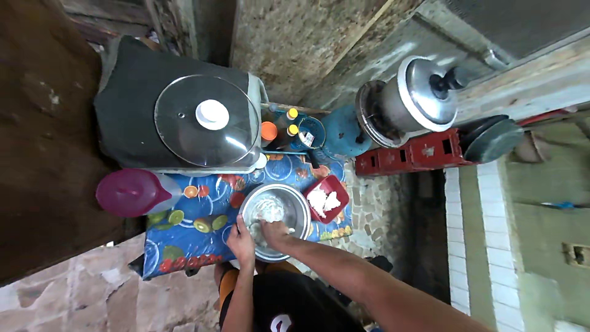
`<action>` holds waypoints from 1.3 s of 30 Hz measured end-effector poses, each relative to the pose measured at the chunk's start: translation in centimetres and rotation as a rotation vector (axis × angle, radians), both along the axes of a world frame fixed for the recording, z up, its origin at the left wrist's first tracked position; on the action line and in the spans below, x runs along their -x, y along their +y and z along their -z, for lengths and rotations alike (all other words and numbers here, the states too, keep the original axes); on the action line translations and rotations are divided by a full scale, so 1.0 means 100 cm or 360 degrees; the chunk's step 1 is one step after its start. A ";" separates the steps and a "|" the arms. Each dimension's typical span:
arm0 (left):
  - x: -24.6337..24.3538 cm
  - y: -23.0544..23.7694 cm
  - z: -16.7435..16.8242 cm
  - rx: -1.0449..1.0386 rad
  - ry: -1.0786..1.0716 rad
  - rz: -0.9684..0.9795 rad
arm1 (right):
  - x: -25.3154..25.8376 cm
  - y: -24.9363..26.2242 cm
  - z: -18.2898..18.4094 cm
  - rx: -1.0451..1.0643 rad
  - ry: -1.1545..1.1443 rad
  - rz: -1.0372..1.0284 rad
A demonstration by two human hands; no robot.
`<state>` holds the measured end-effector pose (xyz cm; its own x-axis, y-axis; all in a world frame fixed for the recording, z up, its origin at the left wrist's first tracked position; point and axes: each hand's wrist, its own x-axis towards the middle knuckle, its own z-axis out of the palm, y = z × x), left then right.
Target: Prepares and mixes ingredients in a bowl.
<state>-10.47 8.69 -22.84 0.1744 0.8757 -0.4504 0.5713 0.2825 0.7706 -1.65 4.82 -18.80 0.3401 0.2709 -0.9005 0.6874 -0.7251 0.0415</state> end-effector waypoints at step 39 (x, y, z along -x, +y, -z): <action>-0.004 0.003 0.004 -0.0004 -0.0003 0.0010 | -0.054 0.010 -0.002 -0.0217 -0.0227 0.0166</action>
<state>-10.04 9.04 -23.24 0.1810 0.8758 -0.4475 0.5716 0.2766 0.7725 3.77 5.83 -18.56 0.4940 0.3437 -0.7986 0.6028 -0.7973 0.0298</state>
